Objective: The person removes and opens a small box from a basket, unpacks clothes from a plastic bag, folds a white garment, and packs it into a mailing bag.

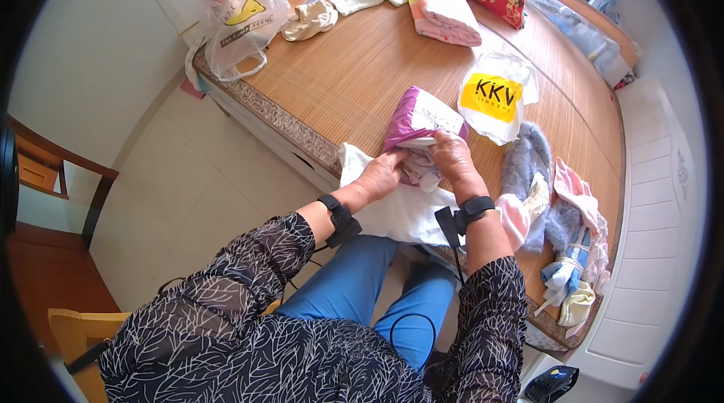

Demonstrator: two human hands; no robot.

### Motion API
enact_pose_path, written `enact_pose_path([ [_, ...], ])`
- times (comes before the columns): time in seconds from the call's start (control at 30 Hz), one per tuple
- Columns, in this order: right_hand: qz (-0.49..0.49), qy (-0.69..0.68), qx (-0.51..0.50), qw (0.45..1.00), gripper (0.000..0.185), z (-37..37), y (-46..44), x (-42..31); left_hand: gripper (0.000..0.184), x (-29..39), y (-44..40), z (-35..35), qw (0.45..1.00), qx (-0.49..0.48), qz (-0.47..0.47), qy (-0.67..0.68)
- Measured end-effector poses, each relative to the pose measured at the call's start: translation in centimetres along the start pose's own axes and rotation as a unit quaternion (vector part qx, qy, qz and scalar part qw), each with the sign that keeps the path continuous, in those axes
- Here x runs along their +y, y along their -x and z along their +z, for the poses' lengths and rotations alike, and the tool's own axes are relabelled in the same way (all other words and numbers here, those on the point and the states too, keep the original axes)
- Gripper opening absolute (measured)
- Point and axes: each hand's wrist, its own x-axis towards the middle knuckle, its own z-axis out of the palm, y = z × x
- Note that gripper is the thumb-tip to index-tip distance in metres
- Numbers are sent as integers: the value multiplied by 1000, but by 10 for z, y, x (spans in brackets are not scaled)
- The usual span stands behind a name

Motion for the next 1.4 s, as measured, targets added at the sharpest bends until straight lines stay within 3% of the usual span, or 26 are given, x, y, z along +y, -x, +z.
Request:
enact_pose_path([
  [0.07, -27, 145, -2, 989, 21, -2, 7, -23, 48, -2, 2, 8, 999, 29, 36, -24],
  [0.1, -96, 217, 34, 971, 25, 14, 7, -19, 49, -4, 3, 12, 997, 33, 59, -49],
  [0.17, -128, 229, -18, 965, 26, 14, 16, -45, 49, -2, 4, 17, 993, 24, 66, -96],
  [0.23, -150, 218, -21, 964, 28, 31, 7, -38, 47, -2, 5, 20, 989, -2, 33, -144],
  [0.3, -148, 216, 6, 965, 29, 43, -7, -32, 46, -3, 9, 20, 977, 20, 58, -206],
  [0.33, -116, 219, -42, 968, 29, 40, -10, -35, 46, -3, 10, 20, 968, 31, 71, -237],
  [0.53, -124, 200, 76, 969, 29, 48, -33, -27, 45, -1, 9, 18, 963, 34, 128, -235],
  [0.63, -36, 31, 34, 998, 30, 26, -28, -43, 44, 2, 6, 22, 935, 65, 194, -289],
  [0.73, -157, 169, -76, 970, 25, 29, -14, -25, 42, 9, 0, 23, 951, 49, 126, -278],
  [0.83, -45, 111, -225, 967, 16, 10, 1, -36, 46, 23, -13, 8, 958, -151, -3, -244],
  [0.93, -137, 136, -140, 971, 30, -3, 23, -36, 34, 0, -12, 34, 974, 23, -24, -226],
  [1.0, -190, 146, -109, 965, 32, -13, 37, -36, 35, -12, -17, 39, 977, 28, 29, -208],
  [1.1, -253, -71, 32, 964, 31, -19, 57, -30, 33, -5, -16, 33, 979, 33, 92, -181],
  [1.17, -197, -161, 76, 964, 32, -26, 70, -30, 33, -7, -23, 34, 981, 19, 132, -142],
  [1.23, -137, -276, 123, 943, 30, -31, 81, -26, 27, -2, -27, 35, 987, 25, 99, -123],
  [1.3, -85, -384, 189, 900, 24, -34, 89, -21, 25, 18, -21, 21, 994, -20, 41, -102],
  [1.33, -37, -441, 215, 870, 22, -43, 95, -23, 39, 25, -25, 14, 977, -83, 11, -196],
  [1.4, 48, -540, 256, 800, 21, -71, 105, -33, 40, 8, -40, 26, 967, -113, -12, -228],
])
